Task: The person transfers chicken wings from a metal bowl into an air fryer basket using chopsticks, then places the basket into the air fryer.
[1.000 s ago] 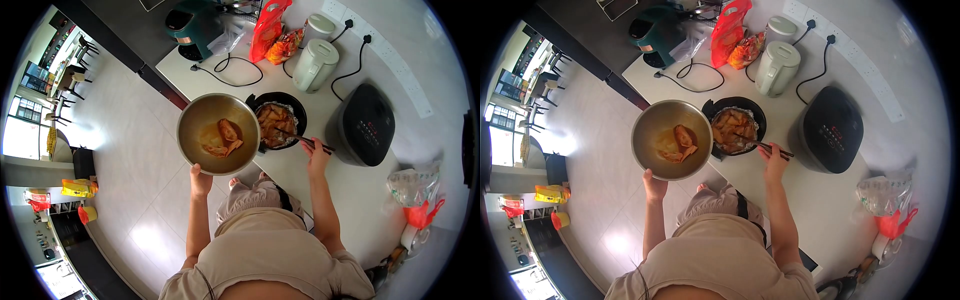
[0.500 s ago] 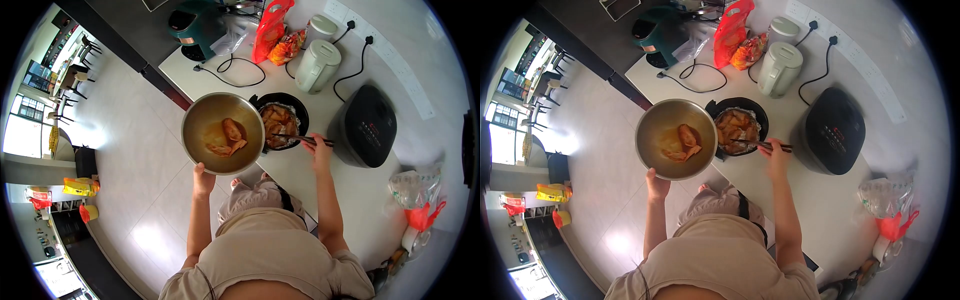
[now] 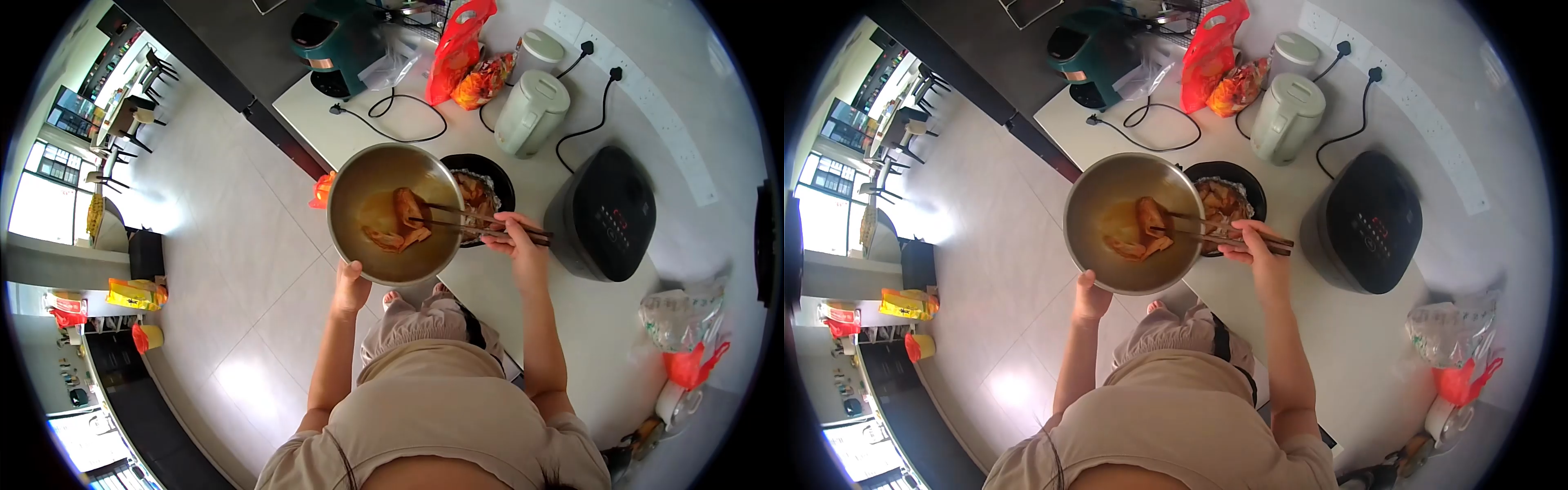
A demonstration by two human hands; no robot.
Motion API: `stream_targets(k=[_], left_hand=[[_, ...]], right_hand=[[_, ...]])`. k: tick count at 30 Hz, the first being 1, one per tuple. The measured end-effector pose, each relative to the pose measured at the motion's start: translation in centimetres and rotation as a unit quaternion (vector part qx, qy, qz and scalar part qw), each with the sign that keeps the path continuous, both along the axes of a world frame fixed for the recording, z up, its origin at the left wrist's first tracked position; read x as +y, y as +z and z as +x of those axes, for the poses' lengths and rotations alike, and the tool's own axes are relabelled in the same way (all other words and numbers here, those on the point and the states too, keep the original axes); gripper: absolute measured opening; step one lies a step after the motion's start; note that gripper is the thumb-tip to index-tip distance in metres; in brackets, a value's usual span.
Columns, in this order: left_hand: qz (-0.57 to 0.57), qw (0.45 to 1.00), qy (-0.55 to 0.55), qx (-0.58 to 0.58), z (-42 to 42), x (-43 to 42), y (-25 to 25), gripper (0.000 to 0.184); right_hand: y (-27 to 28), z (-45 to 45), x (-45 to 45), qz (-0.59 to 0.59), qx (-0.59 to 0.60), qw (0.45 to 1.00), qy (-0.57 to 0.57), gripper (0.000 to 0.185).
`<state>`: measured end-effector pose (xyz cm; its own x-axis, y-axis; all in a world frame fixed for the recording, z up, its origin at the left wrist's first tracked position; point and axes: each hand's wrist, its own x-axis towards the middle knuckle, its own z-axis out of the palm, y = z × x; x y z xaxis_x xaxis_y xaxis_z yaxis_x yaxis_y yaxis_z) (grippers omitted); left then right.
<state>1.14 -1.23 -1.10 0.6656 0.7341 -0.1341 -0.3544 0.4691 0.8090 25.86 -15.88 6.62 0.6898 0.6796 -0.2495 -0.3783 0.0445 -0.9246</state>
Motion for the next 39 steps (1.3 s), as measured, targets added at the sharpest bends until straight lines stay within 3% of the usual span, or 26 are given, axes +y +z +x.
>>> stream_targets(k=[5,8,10,13,14,17,20,23,26,28,29,32,39], left_hand=[[0.058,0.997,-0.041,0.024,1.3,-0.7,2.0,0.088],[-0.030,0.997,-0.073,-0.001,1.5,-1.0,0.6,0.089],[-0.016,0.997,-0.075,0.002,2.2,-1.3,1.0,0.088],[-0.010,0.998,-0.070,-0.001,2.8,-1.4,1.7,0.086],[-0.010,0.998,-0.067,-0.004,2.9,-1.4,1.7,0.086],[-0.031,0.997,-0.066,0.002,2.4,-0.7,0.3,0.084],[-0.030,0.999,-0.027,-0.005,2.3,-0.2,0.6,0.084],[-0.032,0.999,-0.016,-0.007,2.0,0.0,0.9,0.081],[-0.013,1.000,-0.013,-0.014,1.9,0.1,0.8,0.081],[-0.009,1.000,-0.010,-0.012,1.9,0.0,0.7,0.081],[-0.006,1.000,-0.008,-0.012,1.9,0.0,0.7,0.081],[0.007,1.000,-0.018,-0.006,1.9,-0.3,0.9,0.084],[0.042,0.998,-0.039,0.029,2.7,-0.8,1.3,0.092]], right_hand=[[-2.4,0.2,1.2,0.033,0.050,0.998,0.007,0.026],[-3.3,0.0,1.3,0.056,0.055,0.997,0.021,0.028],[-3.5,-0.3,1.3,0.079,0.043,0.996,0.026,0.028],[-2.6,-0.6,0.9,0.098,-0.066,0.991,0.060,0.020],[-2.2,-0.4,0.7,0.112,-0.168,0.975,0.095,0.017],[-0.1,0.1,-0.1,0.118,-0.428,0.878,0.179,0.011],[1.9,0.2,-1.0,0.066,-0.495,0.840,0.211,0.011],[3.2,0.8,-2.2,-0.031,-0.420,0.873,0.246,0.010],[1.4,0.5,-1.6,0.008,-0.267,0.962,0.060,0.016],[0.6,0.7,-1.2,0.021,-0.094,0.995,0.018,0.020],[0.1,0.8,-1.1,0.028,-0.007,1.000,-0.004,0.022],[-1.9,0.1,-0.3,0.037,0.073,0.996,-0.027,0.024],[-4.7,-0.4,0.6,0.074,0.151,0.985,-0.030,0.025]])
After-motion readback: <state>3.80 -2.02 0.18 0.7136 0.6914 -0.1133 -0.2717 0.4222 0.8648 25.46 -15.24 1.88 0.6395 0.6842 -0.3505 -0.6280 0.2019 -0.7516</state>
